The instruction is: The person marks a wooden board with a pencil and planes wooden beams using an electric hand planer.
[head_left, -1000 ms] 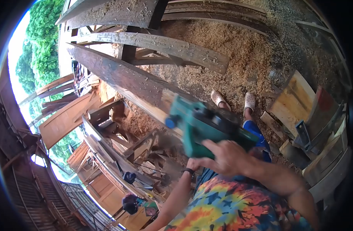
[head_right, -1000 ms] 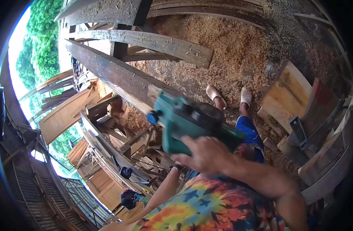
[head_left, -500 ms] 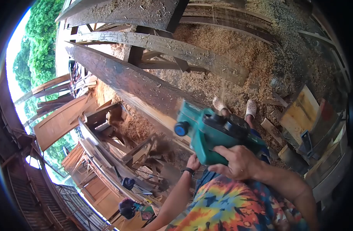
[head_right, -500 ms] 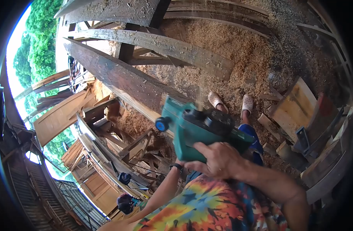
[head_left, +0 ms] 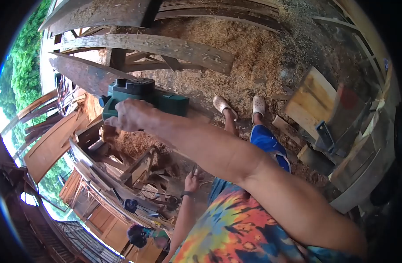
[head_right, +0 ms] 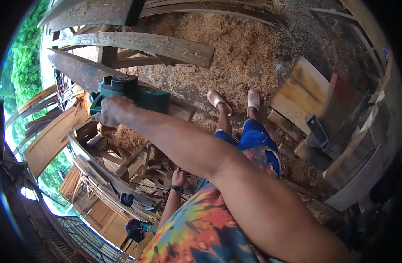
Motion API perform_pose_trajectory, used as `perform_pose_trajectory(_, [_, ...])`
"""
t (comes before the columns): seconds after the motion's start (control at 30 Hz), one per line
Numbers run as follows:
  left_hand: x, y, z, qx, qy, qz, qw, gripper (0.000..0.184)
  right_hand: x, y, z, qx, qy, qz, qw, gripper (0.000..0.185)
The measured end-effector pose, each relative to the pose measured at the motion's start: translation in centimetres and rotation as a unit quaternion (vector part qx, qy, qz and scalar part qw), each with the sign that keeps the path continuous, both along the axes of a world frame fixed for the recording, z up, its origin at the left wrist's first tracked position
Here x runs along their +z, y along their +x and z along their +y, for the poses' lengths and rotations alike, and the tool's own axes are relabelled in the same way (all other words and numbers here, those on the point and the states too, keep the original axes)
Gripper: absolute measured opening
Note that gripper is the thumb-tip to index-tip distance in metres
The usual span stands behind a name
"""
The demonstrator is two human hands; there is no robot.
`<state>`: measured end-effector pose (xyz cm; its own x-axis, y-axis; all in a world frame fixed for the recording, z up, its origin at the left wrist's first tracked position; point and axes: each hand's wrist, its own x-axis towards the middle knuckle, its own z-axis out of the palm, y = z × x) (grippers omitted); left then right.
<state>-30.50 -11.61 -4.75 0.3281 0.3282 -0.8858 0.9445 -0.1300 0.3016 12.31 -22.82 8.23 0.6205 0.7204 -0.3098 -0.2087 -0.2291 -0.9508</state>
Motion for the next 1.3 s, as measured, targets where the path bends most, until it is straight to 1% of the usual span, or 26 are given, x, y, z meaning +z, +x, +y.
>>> perform_pose_trajectory(0.1, [-0.3, -2.3, 0.5, -0.035, 0.013, 0.032, 0.999, 0.047, -0.4, -3.2, -3.8, 0.000, 0.013, 0.052, 0.999, 0.059])
perform_pose_trajectory(0.17, [-0.2, -3.0, 0.5, -0.054, 0.017, 0.059, 0.997, 0.045, -0.4, -6.4, -8.5, 0.001, 0.031, 0.081, 0.996, 0.061])
perform_pose_trajectory(0.23, [-0.4, -3.4, 0.8, -0.067, 0.009, 0.077, 0.995, 0.042, -0.1, -9.3, -14.0, 0.014, 0.020, 0.025, 0.999, 0.061])
perform_pose_trajectory(0.27, [-0.7, -3.3, 1.1, -0.074, 0.005, 0.083, 0.994, 0.041, -0.2, -10.8, -16.4, 0.018, 0.016, 0.030, 0.999, 0.062])
perform_pose_trajectory(0.3, [-2.0, -4.1, 2.2, -0.175, 0.004, 0.006, 0.984, 0.040, -0.3, -12.4, -18.4, 0.022, 0.013, 0.036, 0.999, 0.062])
perform_pose_trajectory(0.33, [-4.3, -5.8, 4.0, -0.273, 0.004, -0.072, 0.959, 0.039, -0.5, -13.9, -20.0, 0.016, 0.005, 0.020, 1.000, 0.062])
perform_pose_trajectory(0.4, [-4.7, -4.7, 4.3, -0.279, -0.013, -0.107, 0.954, 0.038, -0.9, -16.5, -23.1, -0.006, 0.002, -0.004, 1.000, 0.061])
perform_pose_trajectory(0.47, [-1.9, 0.9, 0.5, -0.087, -0.046, -0.026, 0.995, 0.038, -0.7, -17.2, -24.8, -0.018, 0.005, -0.022, 1.000, 0.060])
perform_pose_trajectory(0.5, [-2.7, 0.8, 1.1, -0.058, -0.065, -0.002, 0.996, 0.041, -0.3, -17.2, -25.1, -0.019, 0.003, -0.027, 0.999, 0.060])
perform_pose_trajectory(0.53, [-3.3, 0.3, 1.5, -0.051, -0.072, -0.009, 0.996, 0.042, -0.1, -17.2, -25.2, -0.021, 0.000, -0.032, 0.999, 0.060])
perform_pose_trajectory(0.6, [-3.6, 1.1, 1.4, -0.039, -0.090, -0.023, 0.995, 0.042, -0.2, -17.0, -24.6, -0.017, 0.000, -0.034, 0.999, 0.059])
perform_pose_trajectory(0.7, [-3.3, 2.5, 2.1, -0.132, -0.069, -0.006, 0.989, 0.034, -0.4, -15.6, -22.8, -0.023, 0.011, -0.029, 0.999, 0.058])
perform_pose_trajectory(0.73, [-3.0, 2.9, 2.5, -0.181, -0.064, -0.030, 0.981, 0.034, -0.4, -14.9, -21.8, -0.029, 0.018, -0.028, 0.999, 0.058])
perform_pose_trajectory(0.8, [-2.3, 3.5, 3.5, -0.277, -0.052, -0.080, 0.956, 0.037, -0.6, -13.5, -19.8, -0.028, 0.026, -0.026, 0.999, 0.059])
perform_pose_trajectory(0.87, [-4.3, 1.3, 6.5, -0.326, -0.062, -0.093, 0.939, 0.045, -0.9, -11.9, -17.5, -0.015, 0.027, -0.022, 0.999, 0.060])
perform_pose_trajectory(0.93, [-4.8, 0.8, 7.9, -0.318, -0.092, -0.044, 0.943, 0.043, -1.0, -9.9, -14.8, 0.001, 0.033, 0.000, 0.999, 0.061])
perform_pose_trajectory(0.97, [-2.1, 3.5, 6.3, -0.271, -0.021, 0.007, 0.962, 0.038, -0.9, -8.7, -13.3, 0.010, 0.036, 0.010, 0.999, 0.062])
perform_pose_trajectory(1.03, [-2.2, 2.5, 6.2, -0.131, -0.020, -0.005, 0.991, 0.042, -0.4, -5.6, -9.9, 0.037, 0.008, 0.003, 0.999, 0.061])
perform_pose_trajectory(1.07, [-2.2, 2.0, 6.1, -0.060, -0.018, -0.012, 0.998, 0.045, -0.4, -4.2, -8.0, 0.027, 0.025, 0.007, 0.999, 0.060])
perform_pose_trajectory(1.1, [-1.1, 2.9, 5.3, -0.077, -0.003, 0.000, 0.997, 0.052, -0.6, -3.0, -5.9, 0.019, 0.043, 0.012, 0.999, 0.060])
perform_pose_trajectory(1.17, [-0.2, 3.0, 4.5, -0.065, 0.002, 0.016, 0.998, 0.052, -1.3, -0.5, -0.7, -0.009, 0.039, -0.006, 0.999, 0.059])
perform_pose_trajectory(1.2, [0.2, 2.9, 4.0, -0.060, 0.004, 0.024, 0.998, 0.052, -0.8, 1.2, 0.6, 0.033, 0.046, 0.039, 0.998, 0.062])
perform_pose_trajectory(1.23, [0.7, 2.7, 3.3, -0.044, 0.006, 0.010, 0.999, 0.054, -0.4, 2.2, 1.8, 0.035, 0.031, 0.029, 0.999, 0.063])
perform_pose_trajectory(1.3, [0.3, 0.8, 3.6, -0.024, -0.001, 0.007, 1.000, 0.055, -0.4, 2.2, 3.0, -0.005, 0.010, -0.012, 1.000, 0.064])
